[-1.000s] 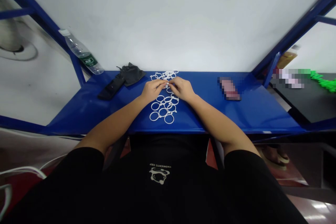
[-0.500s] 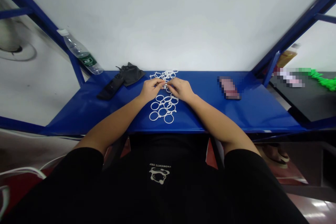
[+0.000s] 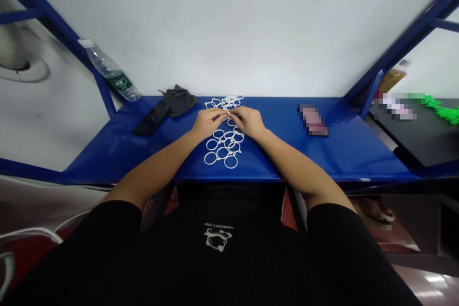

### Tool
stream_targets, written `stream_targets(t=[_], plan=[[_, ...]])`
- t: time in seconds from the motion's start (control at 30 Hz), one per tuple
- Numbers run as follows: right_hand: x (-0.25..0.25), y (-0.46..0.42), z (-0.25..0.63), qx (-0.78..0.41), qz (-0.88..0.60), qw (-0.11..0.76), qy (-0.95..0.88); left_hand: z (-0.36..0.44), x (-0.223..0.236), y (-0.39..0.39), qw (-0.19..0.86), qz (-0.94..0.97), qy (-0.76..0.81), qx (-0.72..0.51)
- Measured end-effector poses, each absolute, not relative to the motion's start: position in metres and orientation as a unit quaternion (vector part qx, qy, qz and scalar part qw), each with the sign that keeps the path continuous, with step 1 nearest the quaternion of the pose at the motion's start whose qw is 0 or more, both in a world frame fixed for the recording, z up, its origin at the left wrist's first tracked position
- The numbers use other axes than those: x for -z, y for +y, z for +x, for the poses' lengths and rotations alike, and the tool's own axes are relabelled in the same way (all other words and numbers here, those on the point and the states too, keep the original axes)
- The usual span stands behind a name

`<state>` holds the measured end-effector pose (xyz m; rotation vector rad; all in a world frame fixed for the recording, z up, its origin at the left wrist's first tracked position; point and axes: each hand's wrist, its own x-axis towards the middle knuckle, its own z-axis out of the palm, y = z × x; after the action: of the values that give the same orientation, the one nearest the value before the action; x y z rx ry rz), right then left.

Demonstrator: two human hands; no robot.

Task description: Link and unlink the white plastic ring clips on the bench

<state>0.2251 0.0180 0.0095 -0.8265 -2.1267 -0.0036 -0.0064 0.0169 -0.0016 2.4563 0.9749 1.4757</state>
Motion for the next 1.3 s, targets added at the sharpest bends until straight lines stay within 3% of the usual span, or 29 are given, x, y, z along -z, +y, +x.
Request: stream_targets(t=[0.3, 0.97, 1.3], plan=[[-0.009, 0.018, 0.225, -0.004, -0.34, 0.411, -0.846, -0.005, 0.0, 0.014, 0.087, 0.814, 0.327, -0.472], [-0.015, 0.015, 0.225, -0.004, -0.357, 0.415, -0.837, -0.006, -0.003, 0.015, 0.051, 0.811, 0.343, -0.471], [-0.02, 0.025, 0.238, -0.008, -0.384, 0.384, -0.84, -0.034, 0.037, 0.056, 0.039, 0.812, 0.487, -0.32]])
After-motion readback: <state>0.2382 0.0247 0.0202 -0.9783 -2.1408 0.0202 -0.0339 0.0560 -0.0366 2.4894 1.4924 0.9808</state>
